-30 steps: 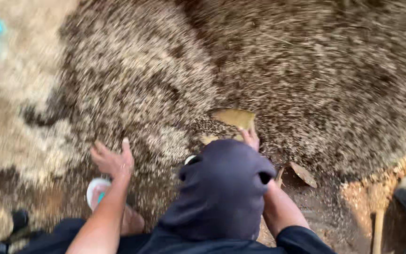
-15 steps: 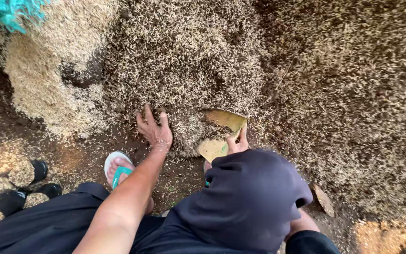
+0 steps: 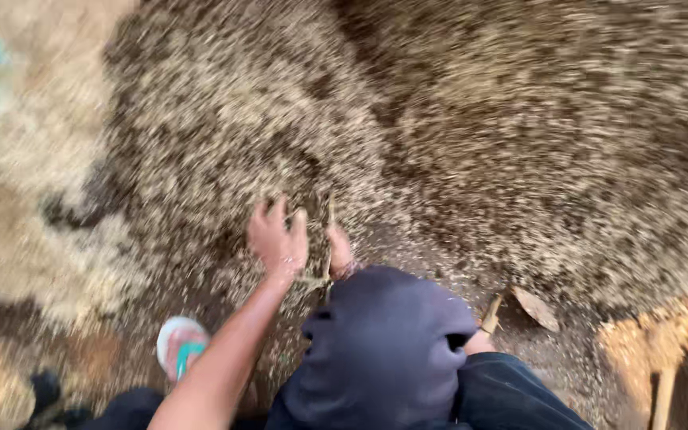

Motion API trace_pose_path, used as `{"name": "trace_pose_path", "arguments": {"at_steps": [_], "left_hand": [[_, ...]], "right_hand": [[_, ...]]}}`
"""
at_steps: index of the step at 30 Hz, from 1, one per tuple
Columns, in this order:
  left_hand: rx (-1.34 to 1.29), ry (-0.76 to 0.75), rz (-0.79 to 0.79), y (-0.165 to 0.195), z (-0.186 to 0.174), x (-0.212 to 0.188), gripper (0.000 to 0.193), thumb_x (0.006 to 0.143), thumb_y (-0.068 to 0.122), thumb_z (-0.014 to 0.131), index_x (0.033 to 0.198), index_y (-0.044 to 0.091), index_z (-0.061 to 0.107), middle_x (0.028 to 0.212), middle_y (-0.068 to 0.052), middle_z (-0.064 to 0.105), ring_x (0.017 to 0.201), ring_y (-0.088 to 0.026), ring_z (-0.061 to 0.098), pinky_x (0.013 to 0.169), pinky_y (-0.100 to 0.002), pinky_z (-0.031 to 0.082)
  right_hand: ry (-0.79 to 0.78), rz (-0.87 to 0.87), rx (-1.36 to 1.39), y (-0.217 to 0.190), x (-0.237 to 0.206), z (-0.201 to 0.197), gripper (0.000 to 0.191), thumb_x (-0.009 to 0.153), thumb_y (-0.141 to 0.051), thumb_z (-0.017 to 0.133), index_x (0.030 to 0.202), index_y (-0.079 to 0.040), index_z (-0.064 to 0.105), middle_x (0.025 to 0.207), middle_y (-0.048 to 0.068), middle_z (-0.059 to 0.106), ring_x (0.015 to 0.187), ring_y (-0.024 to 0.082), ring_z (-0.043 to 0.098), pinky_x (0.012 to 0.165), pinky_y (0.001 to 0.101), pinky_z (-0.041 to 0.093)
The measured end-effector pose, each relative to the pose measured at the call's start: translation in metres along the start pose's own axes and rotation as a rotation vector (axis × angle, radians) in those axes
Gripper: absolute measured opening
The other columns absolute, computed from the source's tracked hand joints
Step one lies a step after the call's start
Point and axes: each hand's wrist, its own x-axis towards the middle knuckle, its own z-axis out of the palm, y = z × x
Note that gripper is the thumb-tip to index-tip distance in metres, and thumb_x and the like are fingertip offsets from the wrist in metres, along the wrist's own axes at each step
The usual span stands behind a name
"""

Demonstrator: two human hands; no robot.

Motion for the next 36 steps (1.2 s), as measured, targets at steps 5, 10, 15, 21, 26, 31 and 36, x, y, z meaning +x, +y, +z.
{"name": "trace_pose_path", "arguments": {"at_steps": [5,10,15,21,26,31,36], "left_hand": [[-0.218,0.219,0.099,-0.029,-0.060,-0.009,0.055,0.094,0.039,0.064,0.135,0.004,0.062,0.142,-0.026,0.050,0.131,-0.039,0.048,0.111,-0.059,0.037],[-0.154,0.220,-0.156,-0.080,-0.080,-0.031,0.059,0.096,0.035,0.067,0.143,0.001,0.054,0.148,-0.031,0.038,0.136,-0.045,0.035,0.112,-0.062,0.029],[-0.170,0.095,-0.344,-0.083,-0.073,-0.051,0.059,0.095,0.037,0.064,0.144,0.006,0.051,0.154,-0.025,0.034,0.143,-0.040,0.031,0.117,-0.061,0.026],[-0.068,0.028,-0.295,-0.075,-0.073,-0.086,0.091,0.084,0.055,0.067,0.155,0.006,0.037,0.158,-0.028,0.024,0.143,-0.045,0.027,0.113,-0.066,0.023],[0.356,-0.366,-0.009,-0.064,-0.105,-0.113,0.154,0.044,0.075,0.089,0.156,0.006,0.010,0.164,-0.020,0.008,0.150,-0.043,0.017,0.105,-0.072,0.019],[0.373,-0.499,-0.152,-0.053,-0.115,-0.118,0.142,0.053,0.054,0.095,0.157,0.009,0.010,0.163,-0.015,0.015,0.140,-0.041,0.036,0.107,-0.062,0.039],[0.240,-0.418,-0.180,-0.085,-0.083,-0.097,0.118,0.066,0.037,0.090,0.158,0.007,0.022,0.156,-0.023,0.030,0.129,-0.044,0.047,0.102,-0.051,0.050]], "right_hand": [[-0.014,0.232,0.443,-0.080,-0.023,-0.062,0.072,0.094,-0.057,0.046,0.143,-0.004,0.047,0.121,0.019,0.059,0.101,0.030,0.059,0.080,0.0441,0.056],[0.033,-0.254,0.613,-0.291,-0.028,-0.116,0.080,0.099,-0.070,0.037,0.142,-0.003,0.045,0.135,0.020,0.057,0.113,0.034,0.062,0.088,0.0480,0.061],[0.459,-0.550,0.682,-0.480,-0.028,-0.163,0.072,0.098,-0.053,0.041,0.146,0.001,0.039,0.134,0.025,0.059,0.101,0.025,0.051,0.074,0.0341,0.041],[0.609,-0.332,0.411,-0.309,-0.005,-0.123,0.082,0.090,-0.045,0.061,0.153,-0.005,0.027,0.146,0.021,0.047,0.127,0.030,0.049,0.099,0.0461,0.043],[0.510,-0.588,-0.082,-0.187,0.014,-0.089,0.084,0.085,-0.028,0.075,0.153,-0.004,0.031,0.144,0.020,0.055,0.128,0.030,0.058,0.109,0.0444,0.050],[0.430,-0.903,-0.696,-0.227,0.022,-0.012,0.105,0.069,-0.018,0.087,0.155,-0.016,0.027,0.141,0.023,0.044,0.125,0.032,0.050,0.092,0.0448,0.054],[0.114,-1.365,-1.412,-0.191,-0.008,0.071,0.072,0.078,-0.031,0.086,0.135,-0.048,0.045,0.121,0.010,0.050,0.106,0.026,0.056,0.065,0.0344,0.060]]}}
